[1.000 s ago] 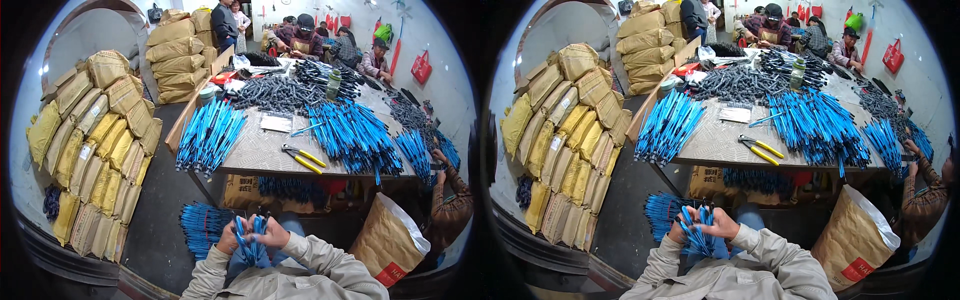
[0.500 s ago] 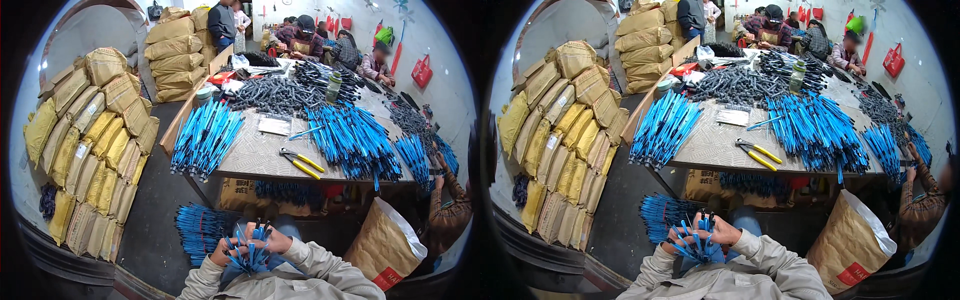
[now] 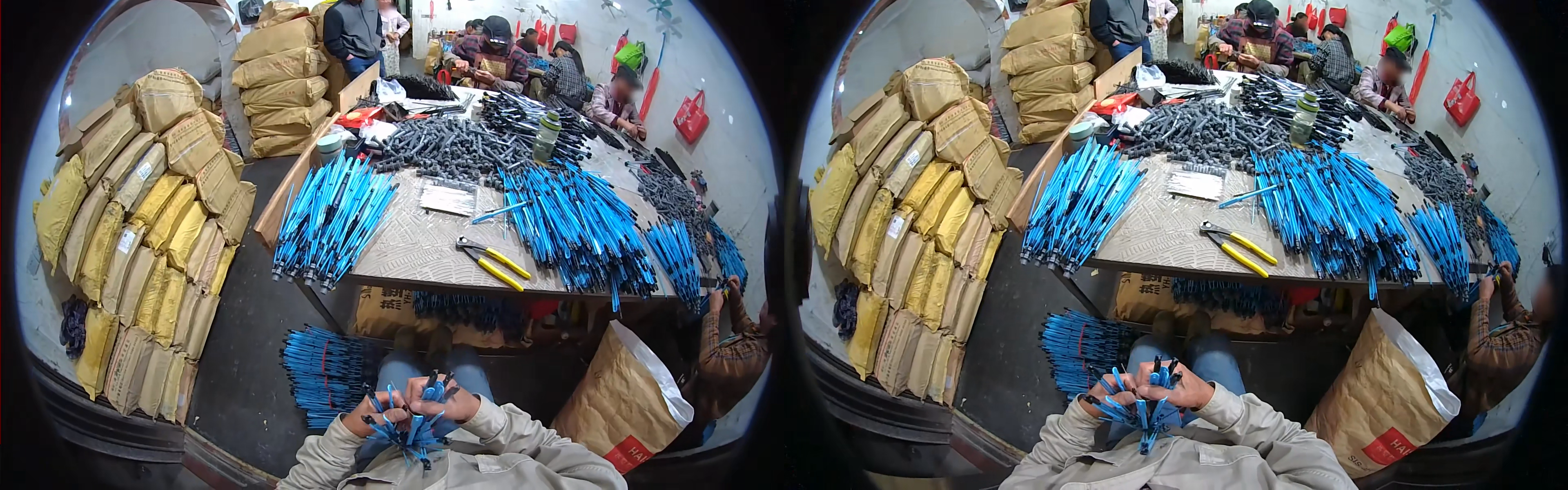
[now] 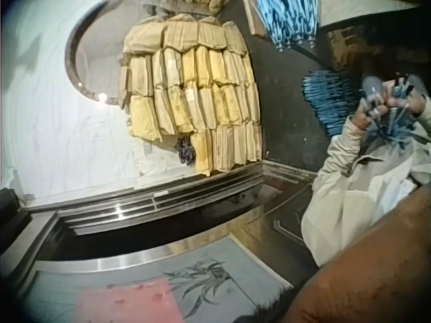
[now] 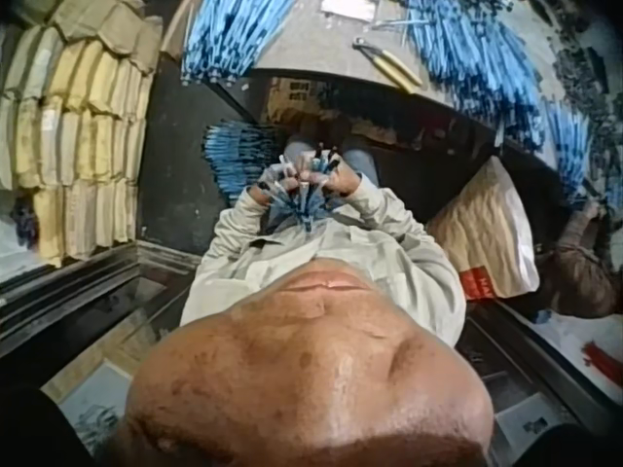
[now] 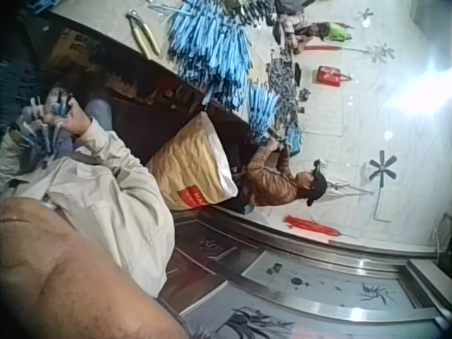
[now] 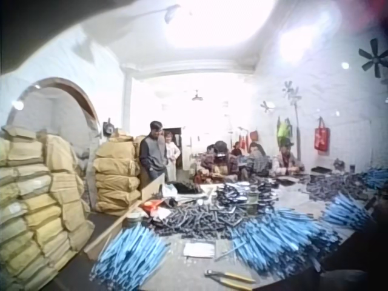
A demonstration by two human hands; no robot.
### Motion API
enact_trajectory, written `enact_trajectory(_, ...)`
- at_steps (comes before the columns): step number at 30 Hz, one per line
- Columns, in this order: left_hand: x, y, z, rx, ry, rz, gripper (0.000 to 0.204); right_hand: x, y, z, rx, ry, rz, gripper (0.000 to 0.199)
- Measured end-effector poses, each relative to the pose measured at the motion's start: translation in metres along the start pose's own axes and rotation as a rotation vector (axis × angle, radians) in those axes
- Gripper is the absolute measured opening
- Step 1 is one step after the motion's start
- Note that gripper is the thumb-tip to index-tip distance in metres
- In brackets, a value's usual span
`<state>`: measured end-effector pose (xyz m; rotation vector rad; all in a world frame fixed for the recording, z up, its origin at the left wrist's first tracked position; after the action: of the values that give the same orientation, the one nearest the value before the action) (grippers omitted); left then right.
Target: The person assembles umbrella ribs onto a hub by threading wire through the ribs, mounting the rib ends into the plastic hub by hand, and tightening and cutting the wire with pliers.
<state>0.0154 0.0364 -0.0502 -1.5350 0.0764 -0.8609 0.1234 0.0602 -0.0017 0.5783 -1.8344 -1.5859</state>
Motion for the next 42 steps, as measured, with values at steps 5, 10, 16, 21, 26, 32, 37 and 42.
enact_trajectory(5,-0.007,0.011,-0.004,-0.115,0.029,-0.034,0.024,0.0,0.002,0.001,-0.003,0.016,-0.028,0.02)
enact_trajectory(10,-0.024,0.027,-0.01,-0.057,-0.022,0.181,0.031,0.004,0.005,-0.001,-0.055,0.051,-0.08,0.021)
enact_trajectory(16,-0.018,0.026,-0.009,-0.041,0.005,0.206,0.032,0.01,0.006,-0.008,-0.065,0.069,-0.076,0.021)
enact_trajectory(21,-0.012,0.024,-0.006,-0.059,-0.01,0.171,0.03,0.012,0.007,-0.01,-0.093,0.107,-0.089,0.019)
enact_trajectory(26,-0.009,0.01,-0.003,0.023,0.006,0.078,0.028,0.0,0.0,-0.009,-0.03,0.054,0.007,0.016)
enact_trajectory(32,0.006,0.002,-0.008,0.172,0.146,0.038,0.029,-0.001,-0.01,-0.014,0.062,-0.101,0.064,0.014)
enact_trajectory(37,0.006,0.001,-0.017,0.349,0.358,0.211,0.029,0.015,0.0,-0.025,0.199,-0.06,0.063,0.012)
enact_trajectory(42,-0.024,0.021,-0.012,0.389,0.617,0.231,0.045,0.01,0.018,-0.011,-0.04,-0.032,-0.187,0.025)
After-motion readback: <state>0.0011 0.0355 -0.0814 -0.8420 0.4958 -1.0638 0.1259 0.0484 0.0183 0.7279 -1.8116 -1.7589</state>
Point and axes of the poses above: each hand's wrist, its own z-axis towards the middle knuckle, its own x-axis out of the palm, y = z × x, the point moved 7 cm from there along z, towards the middle knuckle, and after that the axes turned 14 degrees about x, right-handed, at the moved point
